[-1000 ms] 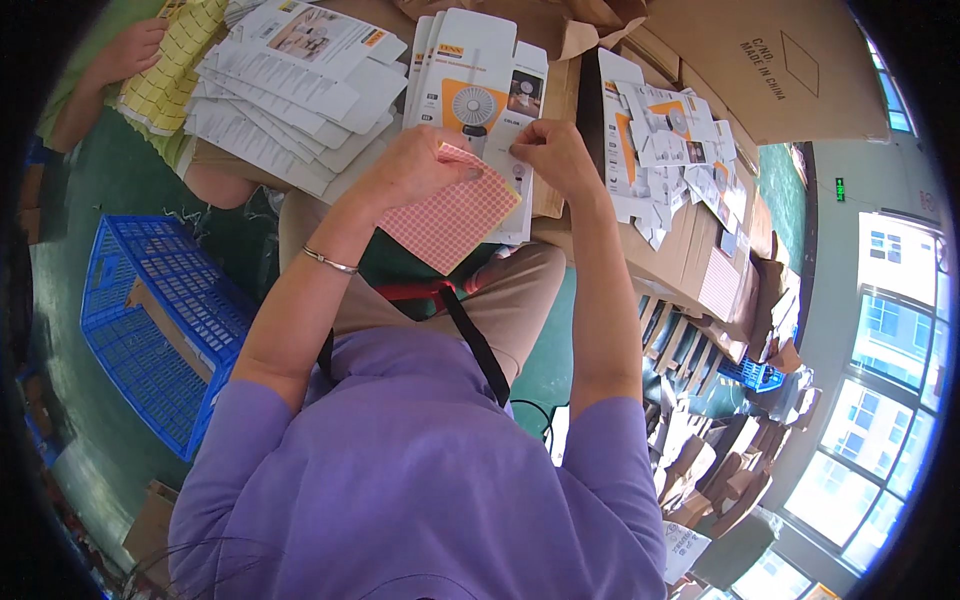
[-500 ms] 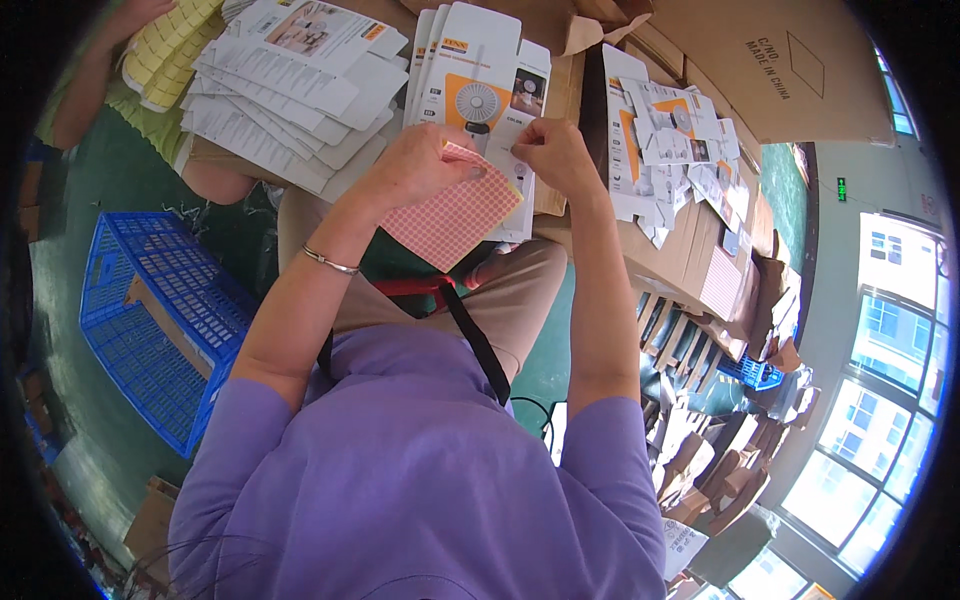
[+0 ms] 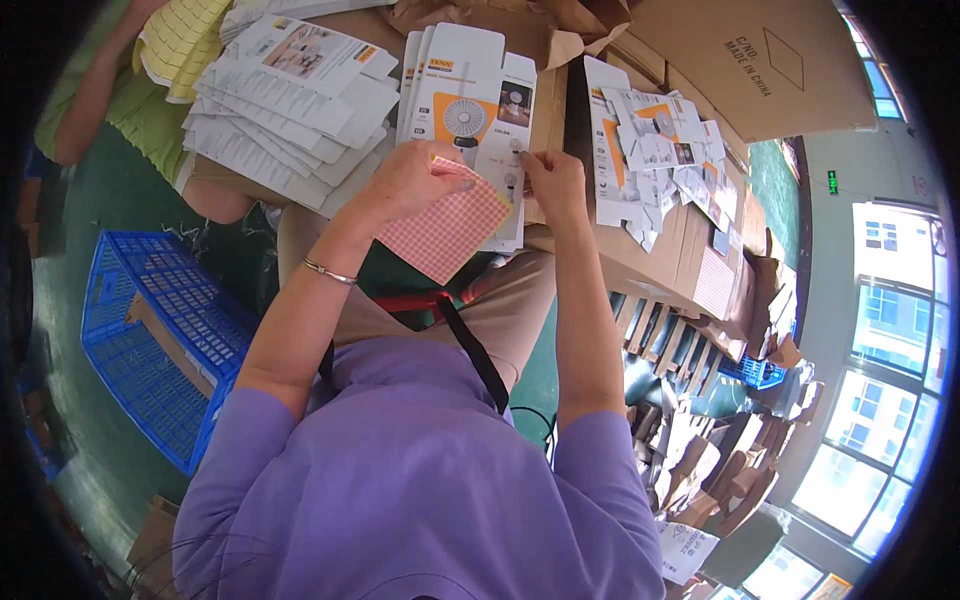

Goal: Peeling small yellow stickers from a sheet and applying them to specific locations on instruction manuals.

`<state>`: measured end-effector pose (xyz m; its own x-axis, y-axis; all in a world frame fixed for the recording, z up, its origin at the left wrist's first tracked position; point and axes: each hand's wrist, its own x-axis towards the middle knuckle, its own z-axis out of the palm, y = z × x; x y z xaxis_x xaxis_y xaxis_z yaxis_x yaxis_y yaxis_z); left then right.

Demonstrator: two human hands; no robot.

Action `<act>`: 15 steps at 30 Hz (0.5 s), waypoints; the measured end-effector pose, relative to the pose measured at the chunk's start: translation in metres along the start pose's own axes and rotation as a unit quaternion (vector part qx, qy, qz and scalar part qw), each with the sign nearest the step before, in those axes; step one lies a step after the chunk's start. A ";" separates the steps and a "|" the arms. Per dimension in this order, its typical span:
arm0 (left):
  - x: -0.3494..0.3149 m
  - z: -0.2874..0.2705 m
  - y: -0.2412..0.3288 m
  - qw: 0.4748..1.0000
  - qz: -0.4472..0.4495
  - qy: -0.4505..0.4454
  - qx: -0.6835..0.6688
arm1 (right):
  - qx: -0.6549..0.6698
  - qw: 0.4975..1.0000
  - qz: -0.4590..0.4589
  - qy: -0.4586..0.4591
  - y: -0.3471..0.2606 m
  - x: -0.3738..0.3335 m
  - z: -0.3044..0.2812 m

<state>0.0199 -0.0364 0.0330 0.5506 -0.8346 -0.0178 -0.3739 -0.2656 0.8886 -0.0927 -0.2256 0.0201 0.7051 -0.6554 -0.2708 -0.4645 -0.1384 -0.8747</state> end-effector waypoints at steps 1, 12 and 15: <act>-0.002 0.000 -0.003 1.000 0.003 0.000 0.003 | 0.002 1.000 -0.002 0.002 0.000 0.000 0.001; -0.006 -0.007 -0.004 0.996 0.016 0.018 -0.090 | -0.054 0.960 -0.154 0.228 -0.018 -0.003 -0.033; 0.001 -0.001 -0.011 0.993 0.001 0.015 -0.114 | 0.078 0.944 -0.141 0.288 0.024 0.037 -0.109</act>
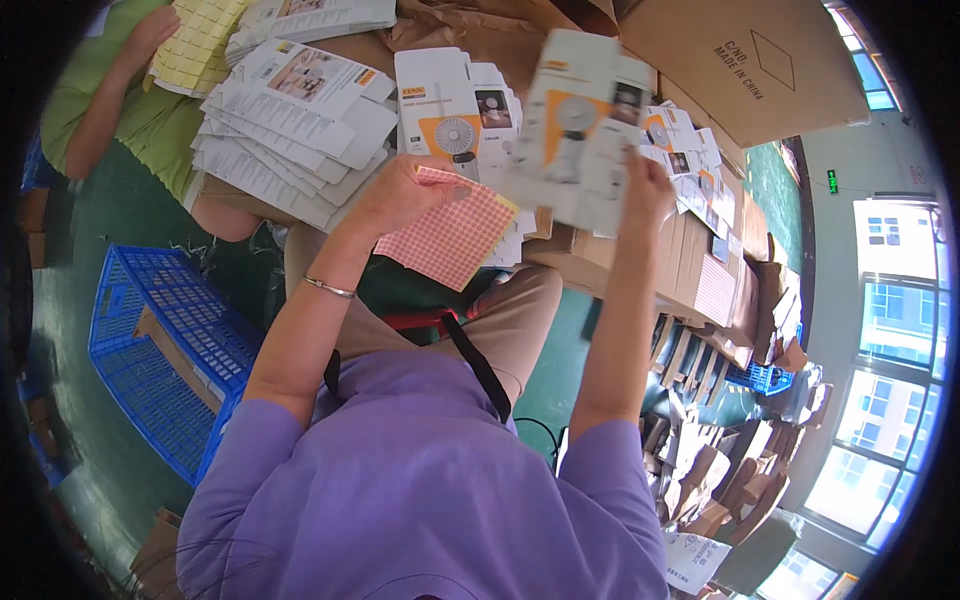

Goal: Peeling small yellow stickers from a sheet and applying them to specific locations on instruction manuals.

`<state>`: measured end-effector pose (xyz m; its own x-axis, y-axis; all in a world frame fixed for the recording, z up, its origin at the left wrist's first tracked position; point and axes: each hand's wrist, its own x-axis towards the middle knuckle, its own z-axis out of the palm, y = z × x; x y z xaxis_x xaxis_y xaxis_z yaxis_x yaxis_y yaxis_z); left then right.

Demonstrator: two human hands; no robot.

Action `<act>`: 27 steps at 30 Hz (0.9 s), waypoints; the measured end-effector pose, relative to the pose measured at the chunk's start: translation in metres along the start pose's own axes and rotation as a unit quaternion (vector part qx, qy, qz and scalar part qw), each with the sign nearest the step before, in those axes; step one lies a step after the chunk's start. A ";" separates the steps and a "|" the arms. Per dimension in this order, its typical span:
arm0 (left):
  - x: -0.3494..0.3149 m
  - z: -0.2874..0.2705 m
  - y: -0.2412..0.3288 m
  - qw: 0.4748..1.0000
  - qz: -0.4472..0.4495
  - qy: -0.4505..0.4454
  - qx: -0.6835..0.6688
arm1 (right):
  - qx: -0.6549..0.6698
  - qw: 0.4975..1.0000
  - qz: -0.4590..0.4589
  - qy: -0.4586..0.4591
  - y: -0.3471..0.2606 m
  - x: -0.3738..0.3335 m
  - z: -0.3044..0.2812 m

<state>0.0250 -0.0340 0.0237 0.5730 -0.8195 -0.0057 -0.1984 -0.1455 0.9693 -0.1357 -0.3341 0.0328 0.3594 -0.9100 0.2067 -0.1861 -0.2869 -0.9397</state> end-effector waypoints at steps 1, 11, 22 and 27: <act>0.002 0.001 0.000 1.000 0.000 -0.002 -0.002 | 0.111 0.994 0.020 0.003 0.005 0.014 -0.015; -0.002 0.005 0.009 0.994 -0.022 0.012 0.102 | -0.129 0.948 -0.144 -0.251 -0.030 -0.076 0.025; 0.001 0.007 0.008 0.993 -0.006 0.006 0.118 | -0.133 0.919 -0.123 -0.351 -0.054 -0.122 0.055; 0.001 0.007 0.005 0.996 -0.017 -0.008 0.087 | -0.140 0.922 -0.095 -0.349 -0.053 -0.123 0.059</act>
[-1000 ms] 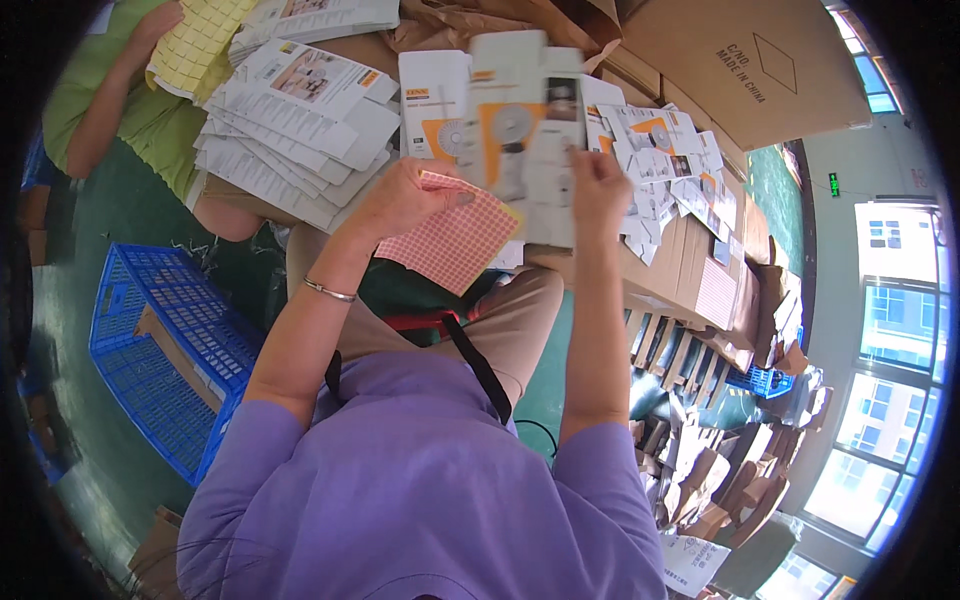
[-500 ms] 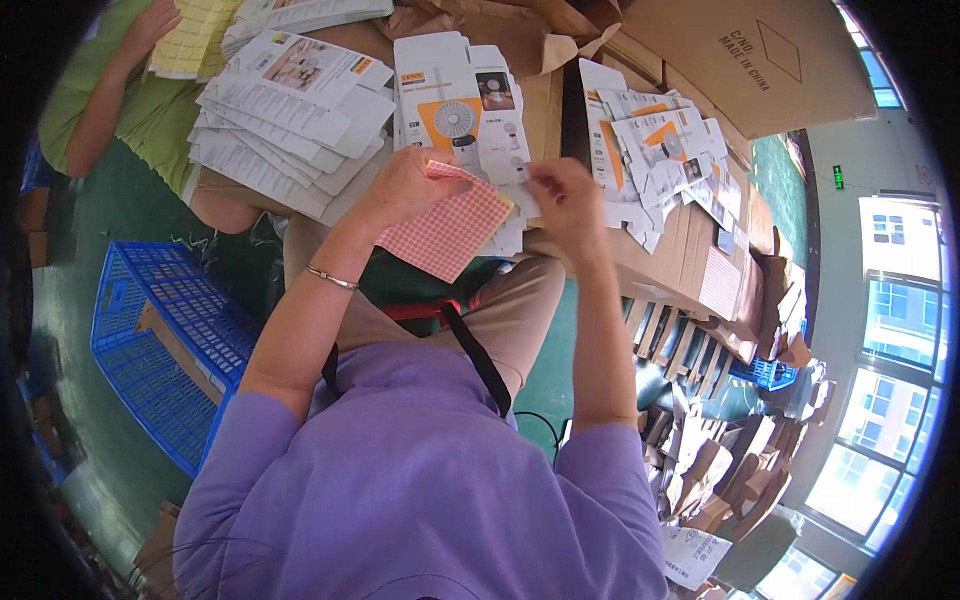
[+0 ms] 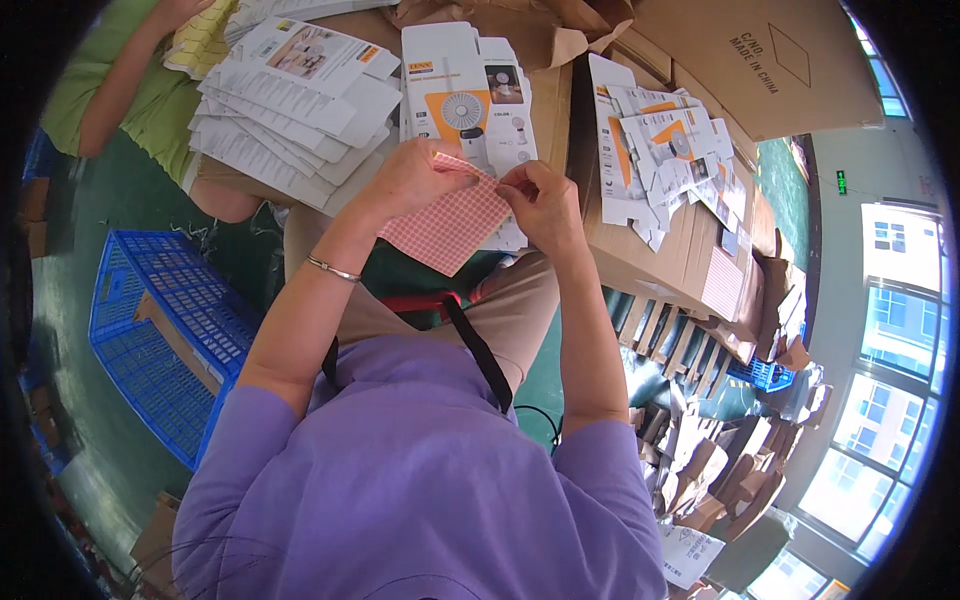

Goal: Peeling small yellow stickers from a sheet and applying them to specific locations on instruction manuals.

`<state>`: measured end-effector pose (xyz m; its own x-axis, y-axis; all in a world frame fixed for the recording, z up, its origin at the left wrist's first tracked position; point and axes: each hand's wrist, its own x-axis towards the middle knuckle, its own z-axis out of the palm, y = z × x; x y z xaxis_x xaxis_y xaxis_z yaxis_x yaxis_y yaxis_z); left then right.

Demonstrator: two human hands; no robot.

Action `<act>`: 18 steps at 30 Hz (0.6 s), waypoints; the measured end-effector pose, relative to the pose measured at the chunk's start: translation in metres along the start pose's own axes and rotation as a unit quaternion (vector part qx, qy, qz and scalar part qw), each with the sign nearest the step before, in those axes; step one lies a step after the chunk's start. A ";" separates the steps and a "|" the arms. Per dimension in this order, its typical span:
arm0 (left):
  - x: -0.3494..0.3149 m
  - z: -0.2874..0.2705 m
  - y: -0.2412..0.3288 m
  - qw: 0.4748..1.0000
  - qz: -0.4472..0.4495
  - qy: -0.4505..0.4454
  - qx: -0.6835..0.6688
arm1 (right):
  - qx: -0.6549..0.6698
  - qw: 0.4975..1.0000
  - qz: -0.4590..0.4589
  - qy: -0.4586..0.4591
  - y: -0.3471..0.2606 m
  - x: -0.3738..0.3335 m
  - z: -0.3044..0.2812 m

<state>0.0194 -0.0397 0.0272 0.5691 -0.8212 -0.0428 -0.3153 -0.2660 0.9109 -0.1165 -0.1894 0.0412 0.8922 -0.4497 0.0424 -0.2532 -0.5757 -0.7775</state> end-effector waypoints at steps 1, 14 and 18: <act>0.000 -0.001 0.000 1.000 -0.001 0.001 0.000 | 0.000 1.000 0.000 -0.001 0.001 0.001 0.001; -0.001 0.000 0.003 1.000 0.010 0.009 0.028 | -0.009 1.000 -0.008 -0.012 0.008 0.002 -0.003; -0.002 -0.002 0.006 1.000 -0.008 0.002 0.026 | 0.030 0.998 0.037 -0.030 0.002 0.007 -0.015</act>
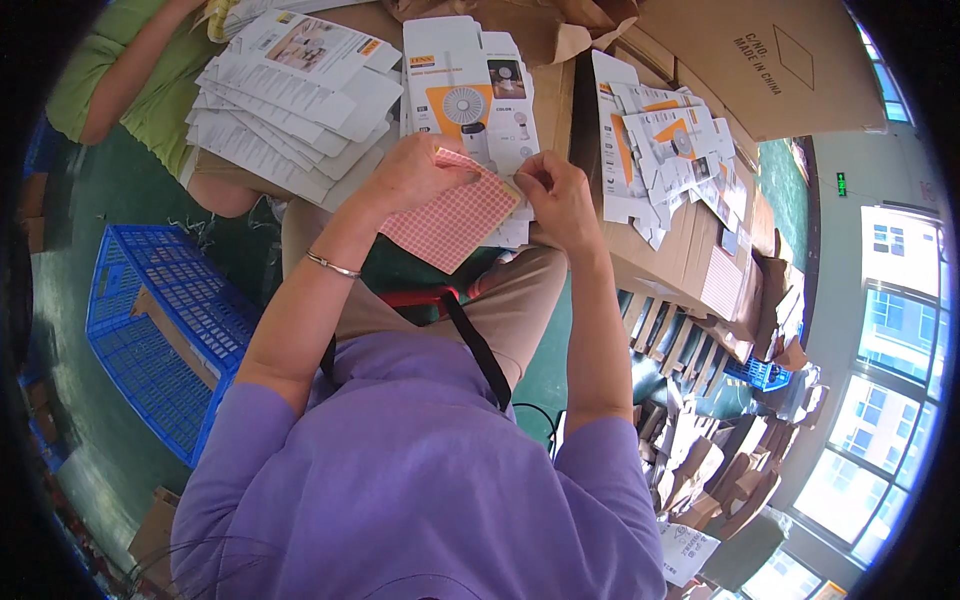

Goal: Peeling small yellow stickers from a sheet and applying them to specific locations on instruction manuals.

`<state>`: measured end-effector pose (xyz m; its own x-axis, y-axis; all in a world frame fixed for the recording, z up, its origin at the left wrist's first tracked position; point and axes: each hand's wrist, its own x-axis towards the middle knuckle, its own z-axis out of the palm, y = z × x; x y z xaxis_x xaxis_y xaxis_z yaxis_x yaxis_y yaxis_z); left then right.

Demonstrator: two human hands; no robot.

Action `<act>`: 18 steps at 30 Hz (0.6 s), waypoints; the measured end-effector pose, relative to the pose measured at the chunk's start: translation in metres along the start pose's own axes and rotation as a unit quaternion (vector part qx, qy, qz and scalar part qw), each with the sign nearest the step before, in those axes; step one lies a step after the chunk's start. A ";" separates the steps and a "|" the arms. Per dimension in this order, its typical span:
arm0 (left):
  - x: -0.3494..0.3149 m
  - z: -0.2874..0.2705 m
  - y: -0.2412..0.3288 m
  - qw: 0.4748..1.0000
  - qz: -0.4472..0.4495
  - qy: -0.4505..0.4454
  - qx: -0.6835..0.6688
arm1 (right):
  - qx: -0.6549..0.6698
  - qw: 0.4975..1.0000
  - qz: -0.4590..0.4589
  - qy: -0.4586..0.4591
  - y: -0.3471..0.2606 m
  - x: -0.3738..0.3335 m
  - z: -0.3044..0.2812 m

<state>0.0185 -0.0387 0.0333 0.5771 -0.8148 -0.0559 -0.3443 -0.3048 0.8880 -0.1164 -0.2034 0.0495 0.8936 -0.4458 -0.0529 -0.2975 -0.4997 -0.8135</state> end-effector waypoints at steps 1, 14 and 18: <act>0.000 0.001 -0.001 1.000 0.000 0.000 -0.001 | -0.015 1.000 -0.016 -0.011 0.007 0.001 0.001; 0.001 0.003 -0.005 1.000 0.022 0.009 -0.001 | -0.041 0.998 -0.046 -0.001 0.003 -0.003 0.013; 0.001 0.004 -0.004 0.999 0.028 0.015 0.007 | -0.052 0.997 -0.057 0.015 0.004 -0.003 0.014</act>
<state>0.0173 -0.0400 0.0279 0.5782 -0.8159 0.0063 -0.3862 -0.2669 0.8830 -0.1157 -0.1934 0.0384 0.9135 -0.4033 0.0542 -0.2298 -0.6213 -0.7491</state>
